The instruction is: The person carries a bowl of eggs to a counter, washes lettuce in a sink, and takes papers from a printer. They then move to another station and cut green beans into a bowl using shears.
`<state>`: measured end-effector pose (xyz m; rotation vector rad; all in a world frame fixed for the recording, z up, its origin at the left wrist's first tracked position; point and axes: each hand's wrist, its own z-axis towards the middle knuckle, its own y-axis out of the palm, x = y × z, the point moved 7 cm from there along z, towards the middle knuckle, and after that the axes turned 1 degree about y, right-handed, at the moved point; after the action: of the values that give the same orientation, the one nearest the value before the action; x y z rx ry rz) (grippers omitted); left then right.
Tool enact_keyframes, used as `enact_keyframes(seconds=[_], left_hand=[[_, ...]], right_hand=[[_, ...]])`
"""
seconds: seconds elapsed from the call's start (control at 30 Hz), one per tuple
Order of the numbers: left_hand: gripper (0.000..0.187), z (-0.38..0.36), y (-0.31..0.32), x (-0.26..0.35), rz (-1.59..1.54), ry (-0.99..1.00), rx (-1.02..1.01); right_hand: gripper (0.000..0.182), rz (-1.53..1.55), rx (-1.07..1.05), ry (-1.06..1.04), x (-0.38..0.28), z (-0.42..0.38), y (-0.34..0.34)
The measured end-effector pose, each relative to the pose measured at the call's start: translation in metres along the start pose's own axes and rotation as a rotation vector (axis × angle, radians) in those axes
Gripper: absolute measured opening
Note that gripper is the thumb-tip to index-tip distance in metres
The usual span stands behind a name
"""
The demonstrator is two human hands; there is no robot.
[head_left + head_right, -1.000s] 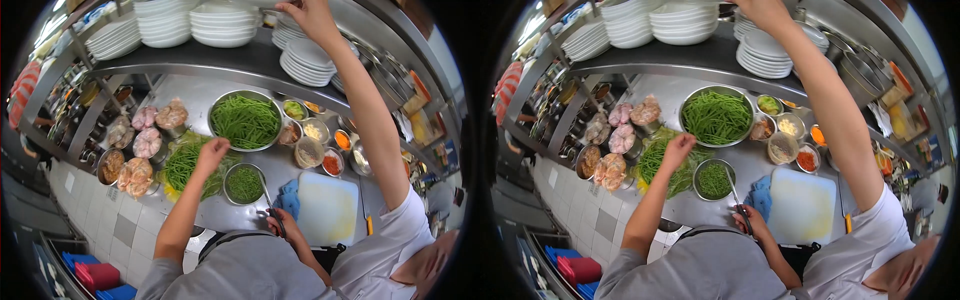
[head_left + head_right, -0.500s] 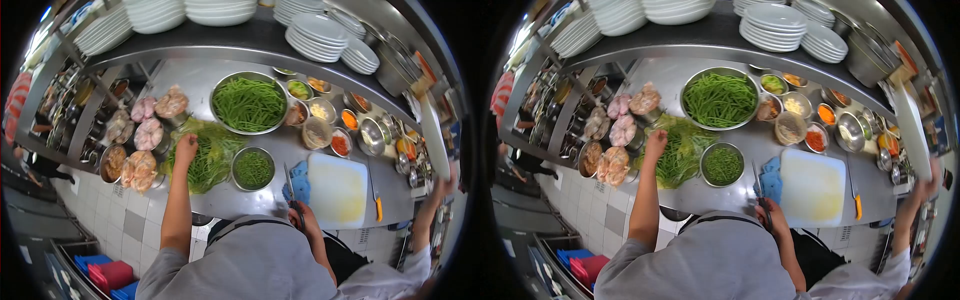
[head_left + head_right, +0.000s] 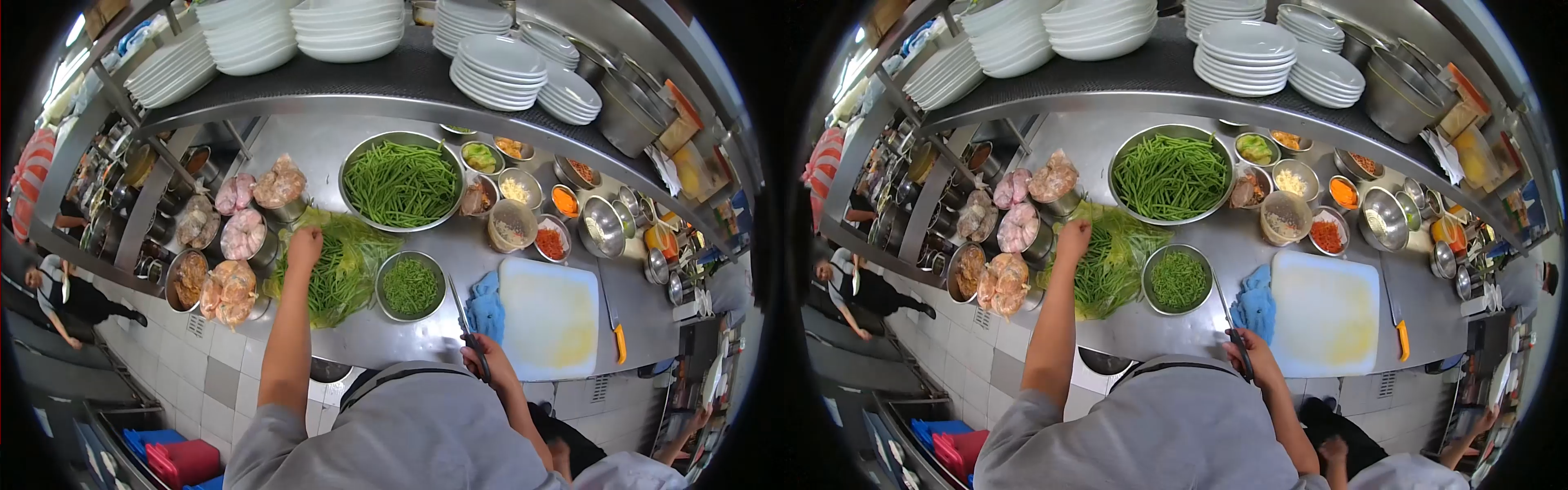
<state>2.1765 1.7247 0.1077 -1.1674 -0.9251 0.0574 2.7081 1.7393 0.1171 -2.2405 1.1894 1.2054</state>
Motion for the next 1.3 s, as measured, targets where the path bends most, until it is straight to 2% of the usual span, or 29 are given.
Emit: enact_keyframes(seconds=[0.07,0.1,0.17,0.2,0.23,0.27,0.3,0.33,0.37,0.43,0.5,0.53,0.6,0.67,0.7,0.73,0.77,0.8,0.83,0.87,0.9,0.97,1.0,1.03,1.07,1.13,1.2,1.3], left_hand=[[0.033,0.027,0.005,0.01,0.113,-0.097,0.051],[0.038,0.041,0.02,-0.004,0.14,-0.058,0.138],[0.043,0.086,0.081,-0.066,0.377,-0.036,0.132],[0.046,0.078,0.084,-0.043,0.43,0.023,-0.138],[0.048,0.097,0.115,-0.079,0.363,0.122,-0.102],[0.048,0.101,0.125,-0.088,0.298,0.284,0.023],[0.049,0.1,0.129,-0.094,0.287,0.269,0.053],[0.048,0.1,0.124,-0.098,0.249,0.125,0.102],[0.044,0.09,0.108,-0.081,0.273,-0.088,-0.001],[0.037,0.082,0.098,-0.058,0.41,-0.023,-0.054],[0.034,0.057,0.077,-0.002,0.427,-0.143,-0.27],[0.034,0.063,0.086,-0.009,0.427,-0.13,-0.274],[0.028,0.087,0.103,-0.068,0.316,-0.122,-0.027],[0.024,0.09,0.106,-0.082,0.471,0.214,0.031],[0.023,0.085,0.098,-0.085,0.29,0.234,0.11],[0.024,0.092,0.103,-0.105,0.326,0.359,0.179],[0.025,0.097,0.109,-0.114,0.407,0.141,0.032],[0.025,0.09,0.108,-0.125,0.563,0.373,-0.002],[0.025,0.094,0.113,-0.137,0.614,0.482,0.017],[0.024,0.066,0.074,-0.111,0.223,0.16,0.051],[0.023,0.052,0.052,-0.084,0.287,0.141,-0.054],[0.019,0.023,0.015,-0.067,0.108,0.037,0.1],[0.019,0.014,0.009,-0.07,0.112,0.007,0.092],[0.022,0.0,0.003,-0.074,0.18,-0.116,0.086],[0.025,-0.019,-0.011,-0.065,0.07,-0.144,0.13],[0.029,-0.051,-0.008,-0.071,-0.072,0.027,0.272],[0.028,-0.109,-0.004,-0.038,-0.812,-0.418,-0.008],[0.026,-0.172,0.019,-0.002,-1.028,-0.377,-0.136]], right_hand=[[0.04,0.057,-0.014,-0.015,0.009,0.001,-0.008],[0.04,0.066,0.006,-0.028,0.01,-0.001,-0.011],[0.039,0.006,0.04,-0.028,0.009,-0.009,-0.014],[0.04,0.036,0.081,0.007,0.0,-0.019,-0.012],[0.04,-0.069,0.099,0.006,0.0,-0.023,-0.018],[0.043,0.038,0.059,-0.004,0.015,-0.015,-0.024],[0.043,0.064,0.068,-0.053,0.027,-0.009,-0.031],[0.045,0.115,0.066,-0.031,0.018,-0.02,-0.031],[0.046,0.164,0.066,-0.03,0.026,-0.017,-0.034],[0.049,0.194,0.072,-0.025,0.038,-0.014,-0.04],[0.049,0.204,0.095,-0.018,0.043,-0.011,-0.048],[0.049,0.185,0.054,-0.016,0.042,-0.01,-0.046],[0.05,0.158,-0.003,-0.008,0.042,-0.011,-0.043],[0.05,0.072,0.044,-0.056,0.034,-0.009,-0.041],[0.048,0.13,0.057,-0.102,0.032,-0.008,-0.039],[0.046,0.183,0.045,-0.141,0.031,-0.008,-0.038],[0.044,0.095,0.012,-0.108,0.023,-0.01,-0.038],[0.041,-0.003,-0.032,-0.083,0.009,-0.015,-0.035],[0.04,-0.01,-0.011,-0.051,-0.003,-0.021,-0.029],[0.039,-0.024,0.013,-0.021,-0.005,-0.02,-0.027],[0.038,-0.039,-0.031,-0.041,0.004,-0.007,-0.027],[0.036,-0.08,-0.089,-0.058,0.01,0.013,-0.019],[0.035,-0.107,-0.101,-0.053,0.006,0.015,-0.015],[0.035,-0.088,-0.142,-0.059,0.009,0.022,-0.011],[0.035,-0.066,-0.178,-0.067,0.01,0.03,-0.006],[0.035,-0.199,-0.281,-0.108,0.0,0.035,0.012],[0.036,-0.307,-0.337,-0.156,-0.011,0.047,0.025],[0.044,-0.188,-0.381,-0.117,-0.02,0.058,0.047]])
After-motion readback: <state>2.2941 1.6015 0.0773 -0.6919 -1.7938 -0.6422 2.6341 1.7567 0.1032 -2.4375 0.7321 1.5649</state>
